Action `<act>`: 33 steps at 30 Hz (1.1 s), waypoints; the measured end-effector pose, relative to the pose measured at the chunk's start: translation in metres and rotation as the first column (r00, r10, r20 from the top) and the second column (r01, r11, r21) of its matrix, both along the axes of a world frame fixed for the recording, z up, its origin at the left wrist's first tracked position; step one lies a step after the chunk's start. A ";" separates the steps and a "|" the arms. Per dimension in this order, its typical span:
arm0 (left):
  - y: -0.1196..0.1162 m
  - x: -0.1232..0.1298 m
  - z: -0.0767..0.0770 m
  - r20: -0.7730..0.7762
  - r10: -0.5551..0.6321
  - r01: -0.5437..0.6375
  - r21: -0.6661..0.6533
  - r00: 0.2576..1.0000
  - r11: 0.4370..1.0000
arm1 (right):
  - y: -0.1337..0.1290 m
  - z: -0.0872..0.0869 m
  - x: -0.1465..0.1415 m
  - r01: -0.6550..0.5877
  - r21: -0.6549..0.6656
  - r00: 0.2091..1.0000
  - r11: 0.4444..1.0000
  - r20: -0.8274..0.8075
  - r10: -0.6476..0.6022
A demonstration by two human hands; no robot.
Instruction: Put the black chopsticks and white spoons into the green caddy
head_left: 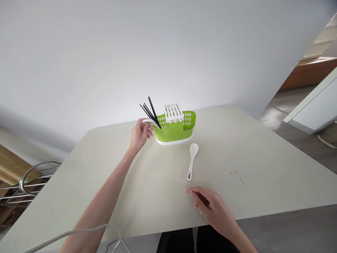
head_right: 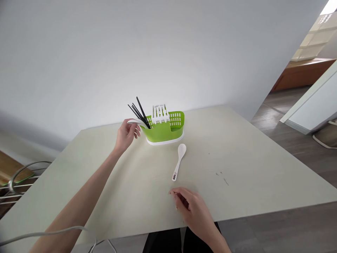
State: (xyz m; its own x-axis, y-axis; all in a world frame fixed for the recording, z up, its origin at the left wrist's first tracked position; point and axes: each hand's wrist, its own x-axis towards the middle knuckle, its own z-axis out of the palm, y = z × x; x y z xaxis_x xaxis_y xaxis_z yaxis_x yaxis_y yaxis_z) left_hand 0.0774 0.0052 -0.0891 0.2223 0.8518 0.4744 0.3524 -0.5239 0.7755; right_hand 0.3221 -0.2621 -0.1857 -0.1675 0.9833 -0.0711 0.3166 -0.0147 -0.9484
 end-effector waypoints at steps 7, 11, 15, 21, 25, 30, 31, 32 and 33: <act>0.000 -0.005 0.004 -0.095 -0.028 0.024 -0.046 0.995 0.999 | 0.001 0.000 0.000 0.006 -0.003 1.000 1.000 -0.003 -0.006; -0.002 -0.008 0.004 -0.121 -0.013 0.004 -0.070 0.993 0.998 | 0.001 -0.001 -0.001 0.001 -0.002 1.000 1.000 -0.004 -0.001; -0.004 -0.010 0.000 -0.097 -0.004 -0.006 -0.103 0.995 0.995 | 0.001 -0.002 0.000 0.007 0.006 1.000 1.000 0.003 -0.007; -0.002 -0.011 -0.004 -0.072 -0.039 0.030 -0.125 0.997 0.992 | 0.001 -0.003 -0.001 0.017 0.013 1.000 1.000 0.015 -0.017; 0.001 -0.014 -0.005 -0.073 -0.031 0.021 -0.130 0.997 0.991 | 0.001 -0.003 -0.001 0.020 0.030 0.999 0.999 0.026 -0.020; 0.000 -0.015 -0.008 0.007 -0.011 0.012 -0.145 1.000 0.989 | 0.001 0.002 -0.001 0.027 0.046 0.998 0.999 0.048 -0.029; -0.001 -0.015 -0.009 0.019 -0.011 0.014 -0.140 1.000 0.990 | 0.001 0.002 -0.001 0.032 0.051 0.998 0.998 0.051 -0.034; -0.002 -0.014 -0.009 0.028 -0.012 0.016 -0.133 1.000 0.991 | 0.001 0.003 -0.001 0.034 0.057 0.998 0.998 0.054 -0.037; -0.003 -0.014 -0.009 0.035 -0.013 0.017 -0.127 0.999 0.992 | 0.001 0.003 -0.001 0.034 0.062 0.998 0.998 0.057 -0.038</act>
